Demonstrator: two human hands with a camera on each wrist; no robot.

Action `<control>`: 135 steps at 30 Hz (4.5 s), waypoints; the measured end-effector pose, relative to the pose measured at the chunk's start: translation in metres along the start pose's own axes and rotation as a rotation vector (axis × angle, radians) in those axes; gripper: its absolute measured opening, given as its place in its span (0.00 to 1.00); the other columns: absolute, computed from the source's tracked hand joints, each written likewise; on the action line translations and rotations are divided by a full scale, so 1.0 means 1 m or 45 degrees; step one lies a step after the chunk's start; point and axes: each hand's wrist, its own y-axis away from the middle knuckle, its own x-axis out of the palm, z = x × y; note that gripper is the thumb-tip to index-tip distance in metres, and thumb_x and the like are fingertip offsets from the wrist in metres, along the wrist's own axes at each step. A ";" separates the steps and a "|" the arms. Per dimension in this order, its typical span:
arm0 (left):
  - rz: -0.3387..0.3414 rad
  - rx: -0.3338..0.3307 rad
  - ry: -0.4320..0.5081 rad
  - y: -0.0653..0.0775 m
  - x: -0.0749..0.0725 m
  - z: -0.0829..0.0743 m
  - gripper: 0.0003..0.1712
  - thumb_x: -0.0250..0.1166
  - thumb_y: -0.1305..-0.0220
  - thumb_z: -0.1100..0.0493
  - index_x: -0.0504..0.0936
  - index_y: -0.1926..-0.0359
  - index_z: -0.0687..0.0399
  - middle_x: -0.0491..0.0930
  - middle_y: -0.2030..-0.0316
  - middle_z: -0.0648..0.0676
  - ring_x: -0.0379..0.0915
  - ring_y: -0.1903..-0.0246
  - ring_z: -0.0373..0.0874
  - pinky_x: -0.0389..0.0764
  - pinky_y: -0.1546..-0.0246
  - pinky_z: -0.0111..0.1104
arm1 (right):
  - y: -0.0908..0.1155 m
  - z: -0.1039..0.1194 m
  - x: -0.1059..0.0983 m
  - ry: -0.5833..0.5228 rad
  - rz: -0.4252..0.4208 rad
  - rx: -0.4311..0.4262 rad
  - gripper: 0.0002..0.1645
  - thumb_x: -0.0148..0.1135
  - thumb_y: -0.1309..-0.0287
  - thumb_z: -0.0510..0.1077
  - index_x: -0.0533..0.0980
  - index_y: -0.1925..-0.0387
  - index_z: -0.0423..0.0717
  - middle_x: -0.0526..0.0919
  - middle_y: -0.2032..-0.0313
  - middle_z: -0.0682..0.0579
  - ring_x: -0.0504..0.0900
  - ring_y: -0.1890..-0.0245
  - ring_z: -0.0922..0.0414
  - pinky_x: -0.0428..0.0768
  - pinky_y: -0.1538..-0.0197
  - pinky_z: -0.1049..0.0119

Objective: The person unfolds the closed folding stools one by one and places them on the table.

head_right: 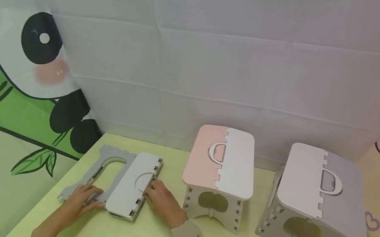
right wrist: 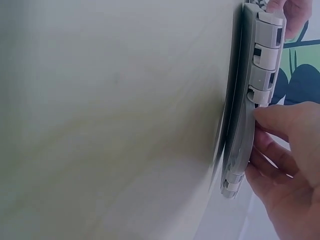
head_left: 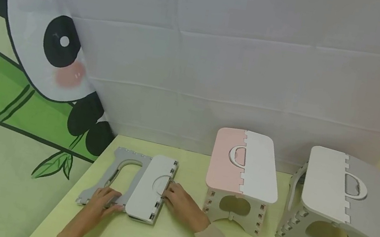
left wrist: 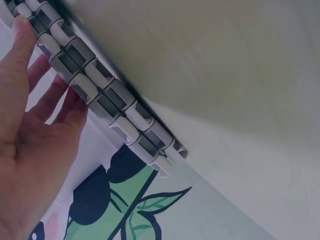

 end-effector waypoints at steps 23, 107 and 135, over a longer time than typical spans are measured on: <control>-0.013 0.077 -0.025 0.006 -0.012 -0.014 0.28 0.79 0.47 0.57 0.84 0.45 0.61 0.80 0.49 0.56 0.73 0.48 0.52 0.82 0.52 0.52 | 0.005 0.004 0.002 -0.356 -0.165 0.260 0.25 0.66 0.34 0.32 0.73 0.37 0.31 0.75 0.42 0.40 0.73 0.43 0.48 0.82 0.44 0.60; -0.166 0.137 -0.166 0.017 -0.015 -0.038 0.32 0.83 0.57 0.53 0.86 0.48 0.56 0.84 0.55 0.54 0.82 0.56 0.48 0.86 0.64 0.42 | -0.015 0.025 -0.056 -1.031 -0.204 0.854 0.28 0.60 0.35 0.28 0.69 0.34 0.24 0.85 0.56 0.33 0.87 0.60 0.47 0.83 0.69 0.67; -0.191 0.097 -0.115 0.014 -0.019 -0.058 0.33 0.83 0.55 0.57 0.84 0.46 0.59 0.84 0.52 0.57 0.84 0.55 0.50 0.87 0.63 0.44 | -0.026 0.033 -0.087 -0.980 -0.289 0.801 0.25 0.59 0.32 0.31 0.72 0.35 0.26 0.82 0.47 0.31 0.87 0.54 0.43 0.86 0.62 0.64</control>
